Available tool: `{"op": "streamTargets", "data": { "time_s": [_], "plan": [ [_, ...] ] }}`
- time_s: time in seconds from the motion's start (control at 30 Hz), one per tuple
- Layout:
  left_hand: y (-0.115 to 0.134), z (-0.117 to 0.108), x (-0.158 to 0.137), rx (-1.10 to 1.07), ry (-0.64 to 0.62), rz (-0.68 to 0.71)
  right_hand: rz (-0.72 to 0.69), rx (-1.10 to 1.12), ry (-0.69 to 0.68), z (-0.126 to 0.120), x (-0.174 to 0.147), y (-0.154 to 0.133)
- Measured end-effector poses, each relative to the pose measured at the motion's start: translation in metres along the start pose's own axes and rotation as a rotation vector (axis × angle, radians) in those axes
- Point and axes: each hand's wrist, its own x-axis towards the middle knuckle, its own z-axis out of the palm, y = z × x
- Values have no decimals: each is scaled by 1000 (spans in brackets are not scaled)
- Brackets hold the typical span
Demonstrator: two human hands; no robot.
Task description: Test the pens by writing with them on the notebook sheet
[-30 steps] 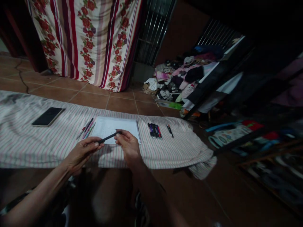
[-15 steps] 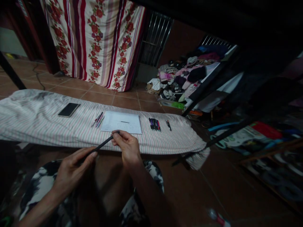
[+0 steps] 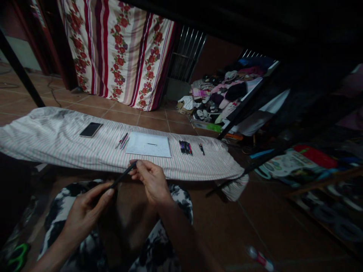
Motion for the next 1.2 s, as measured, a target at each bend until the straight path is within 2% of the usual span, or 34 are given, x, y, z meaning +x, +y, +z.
{"op": "streamTargets", "data": {
  "time_s": [0.2,0.37,0.5,0.63,0.83,0.93,1.07,1.2],
  "plan": [
    [-3,-2,-12,-4,-61,-51,5,-4,-3,1,-6,0],
    [-1,0,-19,50,19,36,-3,-13,23,2,-11,-1],
    [1,0,-23,79,1,78,-60,-57,40,0,-16,2],
    [2,1,-26,78,-51,45,-117,-92,31,-3,-20,2],
    [0,6,-32,69,-70,6,-76,-94,-13,-4,-20,6],
    [-3,9,-34,29,-124,-57,-61,-112,-4,-6,-20,10],
    [-9,15,-34,-178,-265,-208,-67,-147,38,-8,-21,12],
    [-13,22,-30,-319,-336,-287,-109,-207,-1,-11,-24,9]
  ]
}}
